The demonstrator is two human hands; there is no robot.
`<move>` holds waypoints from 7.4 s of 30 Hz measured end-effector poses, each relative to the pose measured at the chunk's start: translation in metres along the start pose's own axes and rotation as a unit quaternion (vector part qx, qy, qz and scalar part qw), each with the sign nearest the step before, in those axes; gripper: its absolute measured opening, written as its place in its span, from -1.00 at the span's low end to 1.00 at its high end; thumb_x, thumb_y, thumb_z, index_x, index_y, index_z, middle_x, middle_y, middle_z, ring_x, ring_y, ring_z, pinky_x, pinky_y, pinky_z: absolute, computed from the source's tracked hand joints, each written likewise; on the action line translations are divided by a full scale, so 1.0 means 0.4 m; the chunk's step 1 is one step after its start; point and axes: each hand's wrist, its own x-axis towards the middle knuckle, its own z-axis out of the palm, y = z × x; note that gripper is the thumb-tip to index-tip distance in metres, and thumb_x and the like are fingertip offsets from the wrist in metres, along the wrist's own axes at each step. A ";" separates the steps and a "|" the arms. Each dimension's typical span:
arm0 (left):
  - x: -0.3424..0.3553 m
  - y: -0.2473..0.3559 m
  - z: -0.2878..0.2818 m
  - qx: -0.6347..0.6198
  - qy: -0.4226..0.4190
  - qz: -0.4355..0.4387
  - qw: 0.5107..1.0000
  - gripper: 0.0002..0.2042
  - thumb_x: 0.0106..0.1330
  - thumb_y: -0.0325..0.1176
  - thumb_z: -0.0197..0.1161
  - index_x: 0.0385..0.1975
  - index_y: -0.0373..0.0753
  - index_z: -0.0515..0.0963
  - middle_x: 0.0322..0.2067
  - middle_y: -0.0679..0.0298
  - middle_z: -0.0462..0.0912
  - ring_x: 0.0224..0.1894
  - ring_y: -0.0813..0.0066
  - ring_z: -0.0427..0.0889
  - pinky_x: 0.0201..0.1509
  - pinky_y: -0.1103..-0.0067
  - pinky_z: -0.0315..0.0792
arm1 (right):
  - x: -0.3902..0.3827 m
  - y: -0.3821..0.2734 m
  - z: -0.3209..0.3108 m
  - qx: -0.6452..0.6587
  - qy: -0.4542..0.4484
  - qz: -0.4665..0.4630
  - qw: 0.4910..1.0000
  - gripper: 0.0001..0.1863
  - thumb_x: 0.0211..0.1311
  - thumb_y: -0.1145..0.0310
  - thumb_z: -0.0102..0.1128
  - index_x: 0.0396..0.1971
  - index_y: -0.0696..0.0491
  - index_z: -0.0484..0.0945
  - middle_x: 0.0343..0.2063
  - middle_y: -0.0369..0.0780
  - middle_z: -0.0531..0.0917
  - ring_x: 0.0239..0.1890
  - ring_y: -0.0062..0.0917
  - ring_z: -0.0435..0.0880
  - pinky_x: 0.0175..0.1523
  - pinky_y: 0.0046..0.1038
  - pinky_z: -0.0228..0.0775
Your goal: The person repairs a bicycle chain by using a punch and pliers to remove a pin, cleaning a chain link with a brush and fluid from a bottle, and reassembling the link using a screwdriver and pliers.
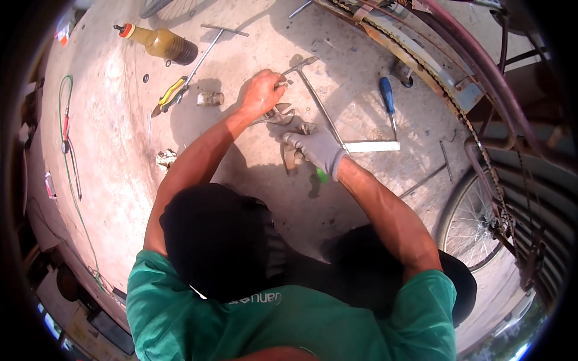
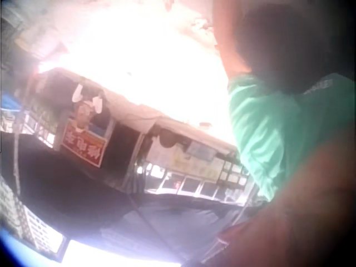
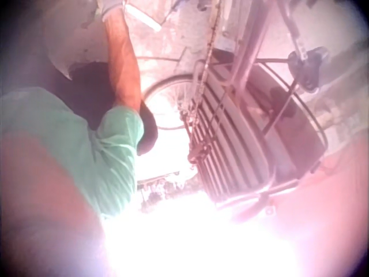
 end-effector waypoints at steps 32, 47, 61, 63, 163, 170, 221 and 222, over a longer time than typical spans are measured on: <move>-0.153 0.161 -0.120 -0.351 -0.018 0.029 0.936 -0.79 0.24 -0.58 0.31 -0.13 -0.37 0.60 -0.26 0.15 0.65 -0.25 0.39 0.71 -0.18 0.51 0.59 | 0.006 -0.109 -0.064 0.100 -0.005 -0.084 0.991 -0.70 0.49 0.20 0.23 0.03 0.09 0.61 -0.40 -0.44 0.65 -0.52 -0.85 0.50 -0.51 -0.74 0.27; -0.141 0.160 -0.159 -0.293 -0.003 0.117 0.949 -0.86 0.26 -0.56 0.30 -0.21 -0.35 0.66 -0.26 0.22 0.61 -0.26 0.45 0.67 -0.18 0.55 0.56 | -0.005 -0.141 -0.070 0.106 -0.046 -0.071 0.991 -0.67 0.47 0.26 0.26 0.10 0.11 0.55 -0.39 -0.44 0.64 -0.52 -0.88 0.49 -0.51 -0.75 0.28; -0.062 -0.034 -0.085 -0.141 0.029 -0.009 0.989 -0.87 0.27 -0.43 0.37 -0.22 -0.27 0.72 -0.33 0.20 0.72 -0.27 0.43 0.71 -0.13 0.50 0.57 | 0.003 -0.139 -0.126 0.132 0.033 -0.067 0.988 -0.74 0.51 0.30 0.15 0.02 0.09 0.65 -0.43 -0.44 0.59 -0.61 -0.84 0.36 -0.57 -0.72 0.13; -0.064 -0.051 -0.061 -0.047 0.022 0.004 0.999 -0.85 0.22 -0.36 0.36 -0.25 -0.18 0.75 -0.30 0.12 0.70 -0.23 0.19 0.72 -0.10 0.38 0.58 | -0.006 -0.149 -0.109 0.119 0.034 -0.061 0.990 -0.74 0.51 0.30 0.15 0.03 0.09 0.65 -0.43 -0.44 0.59 -0.60 -0.84 0.36 -0.57 -0.72 0.13; -0.189 0.161 -0.210 -0.271 0.092 0.199 0.937 -0.87 0.22 -0.63 0.39 -0.25 -0.42 0.67 -0.29 0.15 0.70 -0.28 0.47 0.70 -0.20 0.57 0.57 | -0.067 -0.254 -0.028 -0.033 -0.034 -0.098 0.994 -0.78 0.42 0.27 0.29 -0.22 0.14 0.72 -0.51 -0.42 0.62 -0.50 -0.78 0.47 -0.42 -0.60 0.27; -0.195 0.167 -0.210 -0.292 0.103 0.150 0.939 -0.89 0.23 -0.59 0.39 -0.27 -0.40 0.67 -0.28 0.14 0.70 -0.24 0.38 0.66 -0.11 0.50 0.51 | -0.053 -0.240 -0.022 -0.008 -0.025 -0.143 0.989 -0.75 0.42 0.26 0.30 -0.18 0.17 0.70 -0.50 -0.37 0.65 -0.49 -0.75 0.53 -0.42 -0.61 0.34; -0.186 0.168 -0.230 -0.280 0.093 0.189 0.937 -0.87 0.21 -0.64 0.34 -0.25 -0.41 0.66 -0.28 0.12 0.70 -0.31 0.44 0.69 -0.22 0.56 0.55 | -0.045 -0.250 -0.028 0.016 -0.066 -0.106 0.992 -0.77 0.52 0.26 0.17 -0.13 0.11 0.65 -0.51 -0.43 0.62 -0.58 -0.86 0.43 -0.50 -0.74 0.23; -0.186 0.166 -0.230 -0.285 0.094 0.193 0.934 -0.87 0.22 -0.65 0.32 -0.25 -0.42 0.66 -0.28 0.12 0.70 -0.29 0.44 0.69 -0.21 0.57 0.55 | -0.042 -0.250 -0.030 0.014 -0.066 -0.106 0.992 -0.77 0.52 0.26 0.17 -0.13 0.11 0.65 -0.51 -0.43 0.62 -0.58 -0.86 0.43 -0.50 -0.74 0.23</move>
